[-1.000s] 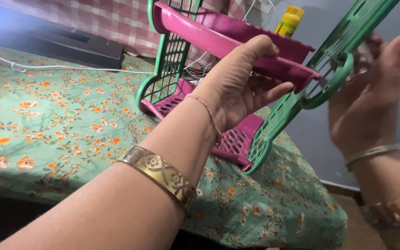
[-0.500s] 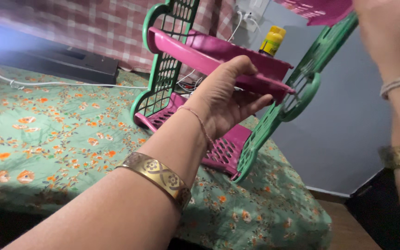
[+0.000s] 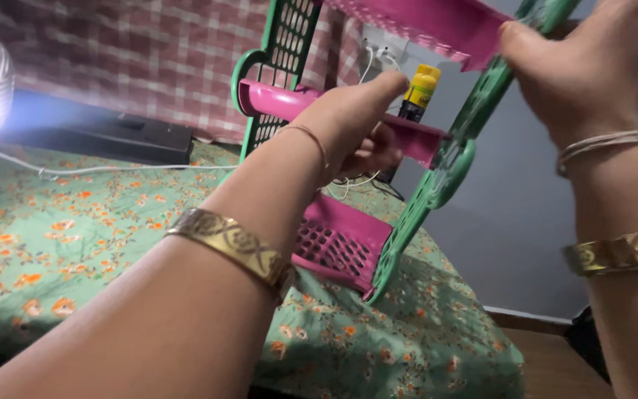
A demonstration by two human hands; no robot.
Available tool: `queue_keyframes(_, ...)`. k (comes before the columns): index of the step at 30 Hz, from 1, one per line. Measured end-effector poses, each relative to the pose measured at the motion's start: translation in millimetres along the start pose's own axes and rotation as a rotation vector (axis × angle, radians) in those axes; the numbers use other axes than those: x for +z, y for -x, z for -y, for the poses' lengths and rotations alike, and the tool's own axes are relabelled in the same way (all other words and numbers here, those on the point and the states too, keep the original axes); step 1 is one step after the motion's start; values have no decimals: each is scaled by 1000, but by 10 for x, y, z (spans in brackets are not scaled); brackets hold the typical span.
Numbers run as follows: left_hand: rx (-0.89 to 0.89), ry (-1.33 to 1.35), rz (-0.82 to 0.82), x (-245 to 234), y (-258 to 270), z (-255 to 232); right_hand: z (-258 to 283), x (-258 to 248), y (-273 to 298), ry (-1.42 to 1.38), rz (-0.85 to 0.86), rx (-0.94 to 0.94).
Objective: The person assembles a three-tier plastic organizer by inserting pink shelves into green side frames. They align and press the shelves into place, then attach the second side frame to complete the structure.
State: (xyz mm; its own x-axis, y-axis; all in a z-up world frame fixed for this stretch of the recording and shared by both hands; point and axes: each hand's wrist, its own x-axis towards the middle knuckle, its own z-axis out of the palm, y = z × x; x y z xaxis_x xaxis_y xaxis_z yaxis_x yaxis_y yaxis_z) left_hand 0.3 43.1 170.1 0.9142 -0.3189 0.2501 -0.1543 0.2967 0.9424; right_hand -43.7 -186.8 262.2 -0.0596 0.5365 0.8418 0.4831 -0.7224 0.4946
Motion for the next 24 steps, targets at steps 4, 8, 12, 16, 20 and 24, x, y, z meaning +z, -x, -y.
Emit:
queue_keyframes(4,-4,97,66,269,-143,-127,82,18,-5,-106,-43,85)
queue_keyframes(8,95,115,-13,440,-285,-316,162,-24,-34,-270,15,300)
queue_keyframes(12,276,233,-14,455,-425,-440,224,-50,-52,-350,19,86)
queue_keyframes(16,366,405,130,572,-678,-626,290,-91,-70,-473,47,279)
queue_keyframes(20,379,451,80,551,-799,-654,421,-106,-81,-559,51,560)
queue_keyframes(24,377,507,28,463,-786,-612,517,-92,-30,-555,46,603)
